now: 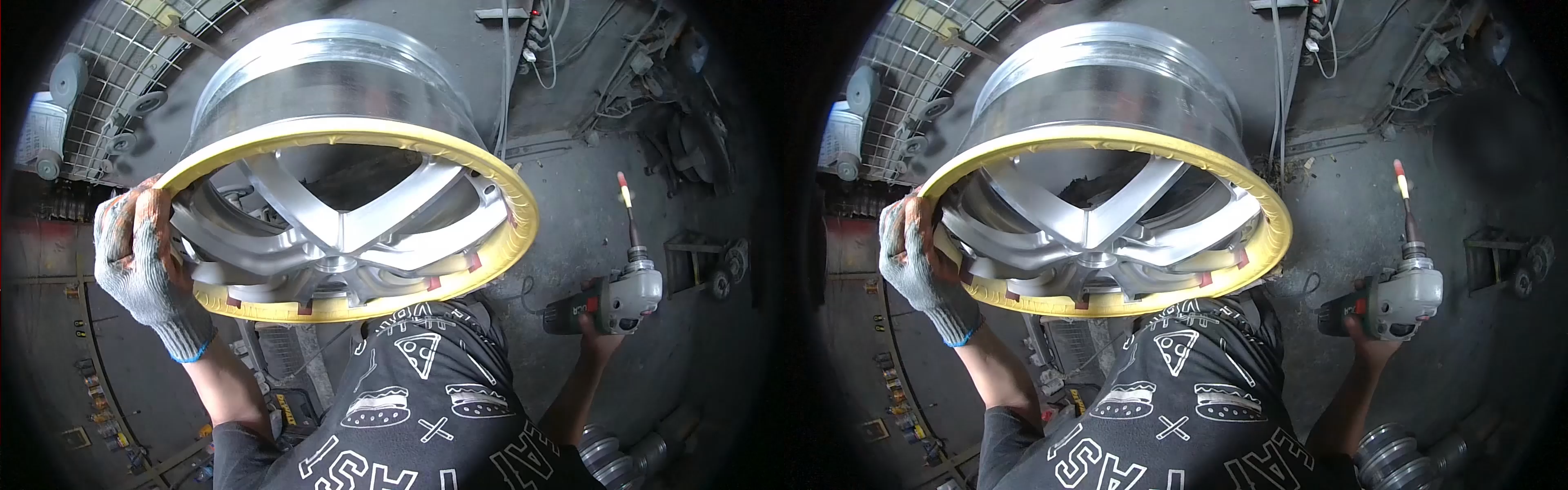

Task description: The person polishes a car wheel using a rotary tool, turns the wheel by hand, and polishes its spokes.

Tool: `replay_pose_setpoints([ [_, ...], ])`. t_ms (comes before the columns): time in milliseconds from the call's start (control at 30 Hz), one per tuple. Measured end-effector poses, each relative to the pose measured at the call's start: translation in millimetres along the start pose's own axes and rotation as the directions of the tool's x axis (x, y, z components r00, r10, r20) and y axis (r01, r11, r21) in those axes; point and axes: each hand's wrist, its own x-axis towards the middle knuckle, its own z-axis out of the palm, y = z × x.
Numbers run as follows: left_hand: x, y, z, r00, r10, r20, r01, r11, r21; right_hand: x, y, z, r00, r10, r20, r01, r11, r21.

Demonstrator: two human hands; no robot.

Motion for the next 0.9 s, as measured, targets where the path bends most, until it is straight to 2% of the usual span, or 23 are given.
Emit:
replay_pose_setpoints([
  [67, 1.1, -1.6, -0.2, 1.000, 0.002, 0.015, -0.003, 0.999, 0.032, 0.3, 0.2, -0.3, 1.000, 0.004, 0.001, -0.004, 1.000, 0.030],
  [133, 1.9, -3.8, 4.1, 0.999, -0.042, -0.023, 0.041, 0.998, -0.052, -0.6, 0.6, 0.5, 1.000, 0.014, -0.007, -0.013, 0.999, 0.046],
  [200, 4.8, -3.1, 7.3, 0.999, -0.036, -0.013, 0.035, 0.998, -0.042, -1.2, -0.5, -0.3, 1.000, 0.025, -0.016, -0.024, 0.998, 0.061],
  [300, 11.0, -1.4, 15.6, 0.998, -0.069, -0.017, 0.067, 0.995, -0.074, 0.3, -1.5, -5.2, 0.999, 0.005, 0.049, -0.007, 0.999, 0.033],
  [367, 17.7, -7.0, 19.4, 0.998, -0.060, 0.034, 0.058, 0.997, 0.057, -2.8, 2.2, -9.8, 0.999, -0.005, 0.041, 0.006, 1.000, -0.019],
  [533, 31.4, -40.6, 38.4, 0.991, -0.116, 0.073, 0.113, 0.993, 0.046, 0.1, -7.9, -14.7, 0.992, -0.030, 0.124, 0.038, 0.998, -0.058],
  [567, 36.6, -48.1, 43.6, 0.994, -0.056, 0.093, 0.044, 0.990, 0.135, 0.3, -12.7, -14.6, 0.989, -0.024, 0.146, 0.037, 0.996, -0.083],
  [633, 43.5, -63.3, 56.7, 0.974, -0.199, 0.110, 0.188, 0.977, 0.096, -2.1, -18.3, -14.2, 0.989, -0.023, 0.148, 0.040, 0.992, -0.115],
  [700, 49.5, -82.8, 72.6, 0.978, -0.158, 0.138, 0.144, 0.984, 0.103, -1.4, -26.1, -10.9, 0.989, -0.022, 0.149, 0.044, 0.988, -0.151],
  [767, 52.7, -106.6, 86.9, 0.962, -0.196, 0.189, 0.175, 0.977, 0.121, 1.4, -36.7, -3.4, 0.983, -0.005, 0.183, 0.024, 0.994, -0.102],
  [900, 51.6, -141.8, 110.6, 0.910, -0.328, 0.252, 0.299, 0.943, 0.146, 2.0, -70.1, 17.9, 0.980, 0.020, 0.199, 0.007, 0.991, -0.136],
])
